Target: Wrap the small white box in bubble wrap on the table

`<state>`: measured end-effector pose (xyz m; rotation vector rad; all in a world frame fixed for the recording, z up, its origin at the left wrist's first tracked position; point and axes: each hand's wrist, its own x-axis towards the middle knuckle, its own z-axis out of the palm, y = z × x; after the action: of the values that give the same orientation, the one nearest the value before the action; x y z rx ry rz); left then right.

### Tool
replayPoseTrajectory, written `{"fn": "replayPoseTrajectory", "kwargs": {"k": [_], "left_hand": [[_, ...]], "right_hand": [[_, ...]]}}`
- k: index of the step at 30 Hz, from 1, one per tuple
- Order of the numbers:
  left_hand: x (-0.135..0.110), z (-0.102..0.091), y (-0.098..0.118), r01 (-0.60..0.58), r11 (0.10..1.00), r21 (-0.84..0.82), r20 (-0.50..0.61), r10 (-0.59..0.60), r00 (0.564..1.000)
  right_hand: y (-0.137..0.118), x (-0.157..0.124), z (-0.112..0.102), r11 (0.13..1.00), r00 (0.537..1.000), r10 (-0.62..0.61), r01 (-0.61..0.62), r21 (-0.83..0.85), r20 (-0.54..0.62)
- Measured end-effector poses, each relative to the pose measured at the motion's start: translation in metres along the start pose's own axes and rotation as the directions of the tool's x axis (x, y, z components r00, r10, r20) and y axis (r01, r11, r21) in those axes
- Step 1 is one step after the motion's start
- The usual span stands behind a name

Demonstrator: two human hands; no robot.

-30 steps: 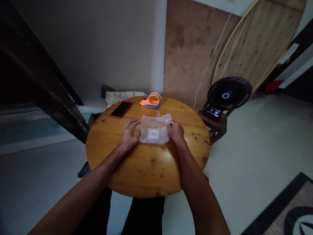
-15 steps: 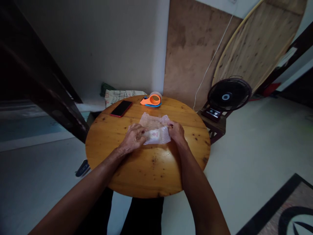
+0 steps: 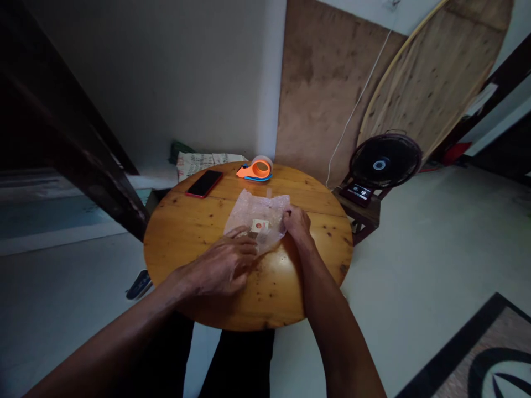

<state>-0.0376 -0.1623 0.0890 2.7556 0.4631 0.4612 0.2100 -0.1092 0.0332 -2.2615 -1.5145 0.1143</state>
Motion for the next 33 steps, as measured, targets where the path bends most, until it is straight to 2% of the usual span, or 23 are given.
{"fn": "replayPoseTrajectory", "kwargs": {"k": [4, 8, 11, 13, 14, 16, 18, 20, 23, 28, 30, 33], "left_hand": [[-0.007, 0.001, 0.011, 0.022, 0.994, -0.105, 0.122, -0.009, 0.992], [-0.010, -0.004, 0.012, 0.154, 0.956, -0.250, 0.217, -0.100, 0.971], [-0.006, -0.004, 0.001, 0.251, 0.911, -0.327, 0.267, -0.166, 0.949], [0.001, 0.001, -0.011, 0.296, 0.868, -0.398, 0.211, -0.227, 0.951], [0.005, 0.004, -0.017, 0.324, 0.847, -0.422, 0.122, -0.301, 0.946], [0.013, 0.012, -0.028, 0.384, 0.848, -0.365, -0.050, -0.430, 0.901], [0.021, 0.018, -0.034, 0.431, 0.872, -0.233, -0.179, -0.474, 0.862], [0.025, 0.023, -0.033, 0.472, 0.876, -0.095, -0.189, -0.482, 0.856], [0.024, 0.027, -0.027, 0.533, 0.845, 0.050, -0.125, -0.524, 0.842], [0.015, 0.038, -0.020, 0.580, 0.808, 0.103, -0.213, -0.551, 0.807], [0.016, 0.044, -0.020, 0.555, 0.825, 0.107, -0.249, -0.518, 0.819], [0.020, 0.053, -0.022, 0.466, 0.880, 0.092, -0.266, -0.429, 0.863]], "right_hand": [[0.000, -0.004, -0.003, 1.000, 1.000, -0.016, 0.016, -0.017, 0.001], [0.002, -0.006, -0.002, 0.993, 0.997, -0.062, 0.058, -0.104, -0.037], [0.003, -0.005, 0.000, 0.983, 0.995, -0.084, 0.074, -0.169, -0.053], [0.002, -0.005, 0.001, 0.977, 0.994, -0.094, 0.081, -0.195, -0.060], [0.002, -0.005, 0.001, 0.976, 0.993, -0.099, 0.084, -0.203, -0.065], [0.000, -0.006, 0.000, 0.974, 0.992, -0.107, 0.092, -0.207, -0.066], [-0.001, -0.007, -0.001, 0.974, 0.991, -0.113, 0.098, -0.203, -0.064], [-0.002, -0.007, -0.002, 0.975, 0.992, -0.110, 0.096, -0.200, -0.059], [-0.003, -0.008, -0.003, 0.975, 0.994, -0.098, 0.086, -0.206, -0.046], [-0.003, -0.007, -0.001, 0.973, 0.993, -0.110, 0.098, -0.208, -0.047], [-0.002, -0.007, 0.000, 0.974, 0.993, -0.109, 0.096, -0.206, -0.053], [-0.002, -0.007, 0.000, 0.976, 0.994, -0.099, 0.086, -0.201, -0.053]]}}
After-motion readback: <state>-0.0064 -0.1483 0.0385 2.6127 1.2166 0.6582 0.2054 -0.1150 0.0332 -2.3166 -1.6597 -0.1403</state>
